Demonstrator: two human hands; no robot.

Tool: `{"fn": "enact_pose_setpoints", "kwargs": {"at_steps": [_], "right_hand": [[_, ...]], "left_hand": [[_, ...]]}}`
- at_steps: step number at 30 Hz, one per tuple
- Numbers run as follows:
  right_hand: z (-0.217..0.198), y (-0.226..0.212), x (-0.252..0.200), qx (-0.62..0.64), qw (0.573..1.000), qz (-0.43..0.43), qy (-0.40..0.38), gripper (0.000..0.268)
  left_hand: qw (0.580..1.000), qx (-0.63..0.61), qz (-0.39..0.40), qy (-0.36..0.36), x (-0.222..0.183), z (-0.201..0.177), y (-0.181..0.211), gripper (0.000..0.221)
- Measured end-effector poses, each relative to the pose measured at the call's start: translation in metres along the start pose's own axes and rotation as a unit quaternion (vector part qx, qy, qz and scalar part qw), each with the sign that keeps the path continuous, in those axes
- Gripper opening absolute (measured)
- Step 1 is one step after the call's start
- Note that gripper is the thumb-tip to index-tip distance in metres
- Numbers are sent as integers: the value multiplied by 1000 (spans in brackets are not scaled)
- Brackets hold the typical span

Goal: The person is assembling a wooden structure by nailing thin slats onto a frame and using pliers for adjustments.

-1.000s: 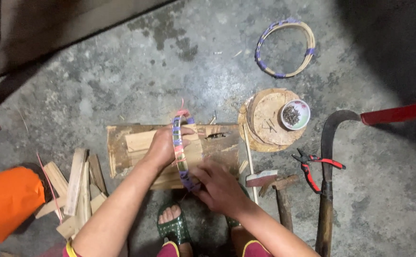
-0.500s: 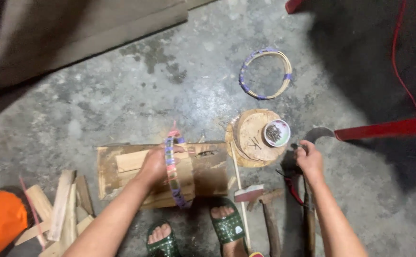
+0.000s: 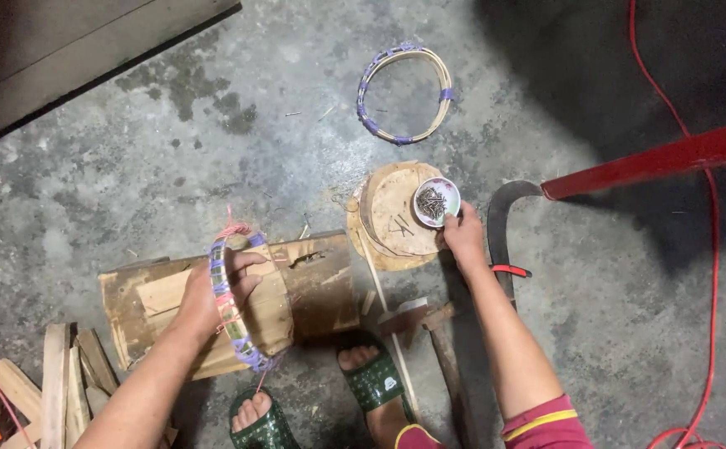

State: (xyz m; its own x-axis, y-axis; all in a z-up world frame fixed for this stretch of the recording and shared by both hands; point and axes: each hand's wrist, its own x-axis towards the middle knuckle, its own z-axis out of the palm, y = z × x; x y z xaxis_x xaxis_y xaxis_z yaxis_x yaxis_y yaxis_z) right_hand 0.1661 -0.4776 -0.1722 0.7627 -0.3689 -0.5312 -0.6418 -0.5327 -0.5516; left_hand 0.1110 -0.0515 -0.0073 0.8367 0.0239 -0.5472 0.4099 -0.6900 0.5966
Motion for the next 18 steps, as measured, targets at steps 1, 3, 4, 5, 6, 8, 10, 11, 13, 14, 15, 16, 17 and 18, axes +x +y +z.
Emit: {"fn": "enact_pose_setpoints", "kwargs": {"at_steps": [1, 3, 4, 5, 6, 8, 10, 11, 13, 14, 15, 16, 17, 18], "right_hand": [[5, 10, 8, 50, 999, -4, -3, 45], [8, 17, 10, 98, 995, -7, -7, 44], [5, 14, 5, 112, 994, -1, -18, 46], [3, 10, 0, 127, 991, 4, -29, 48], [-7, 1, -12, 127, 991, 5, -29, 48], [-26, -19, -36, -103, 981, -128, 104, 38], [-10, -6, -43, -116, 966, -209, 97, 29], [-1, 0, -46, -127, 945, -289, 90, 23], [19, -13, -57, -197, 956, -217, -20, 28], [29, -20, -63, -263, 946, -140, -128, 33], [30, -28, -66, -263, 946, -140, -129, 33], [32, -36, -68, -291, 939, -121, -137, 41], [34, -44, -71, -318, 931, -101, -146, 52], [37, -42, -69, -318, 931, -101, -147, 52]], "left_hand": [[1000, -3, 1, -2, 4, 4, -10, 30], [1000, -8, 1, -5, 7, 10, -21, 30], [1000, -7, 4, -5, 7, 10, -23, 31], [1000, -7, 7, -6, 7, 10, -24, 32], [1000, -6, 6, -7, 7, 11, -25, 32], [1000, 9, 4, -2, 6, 13, -25, 31], [999, 36, 10, -9, 8, 14, -32, 32], [998, 63, 16, -16, 9, 14, -35, 33], [996, 85, 18, -12, 11, 17, -45, 35], [994, 107, 20, -9, 12, 18, -50, 37], [994, 108, 19, -8, 10, 16, -44, 37], [994, 104, 17, -6, 7, 15, -38, 38], [995, 101, 14, -3, 5, 14, -33, 39], [995, 102, 13, -4, 7, 17, -40, 39]]}}
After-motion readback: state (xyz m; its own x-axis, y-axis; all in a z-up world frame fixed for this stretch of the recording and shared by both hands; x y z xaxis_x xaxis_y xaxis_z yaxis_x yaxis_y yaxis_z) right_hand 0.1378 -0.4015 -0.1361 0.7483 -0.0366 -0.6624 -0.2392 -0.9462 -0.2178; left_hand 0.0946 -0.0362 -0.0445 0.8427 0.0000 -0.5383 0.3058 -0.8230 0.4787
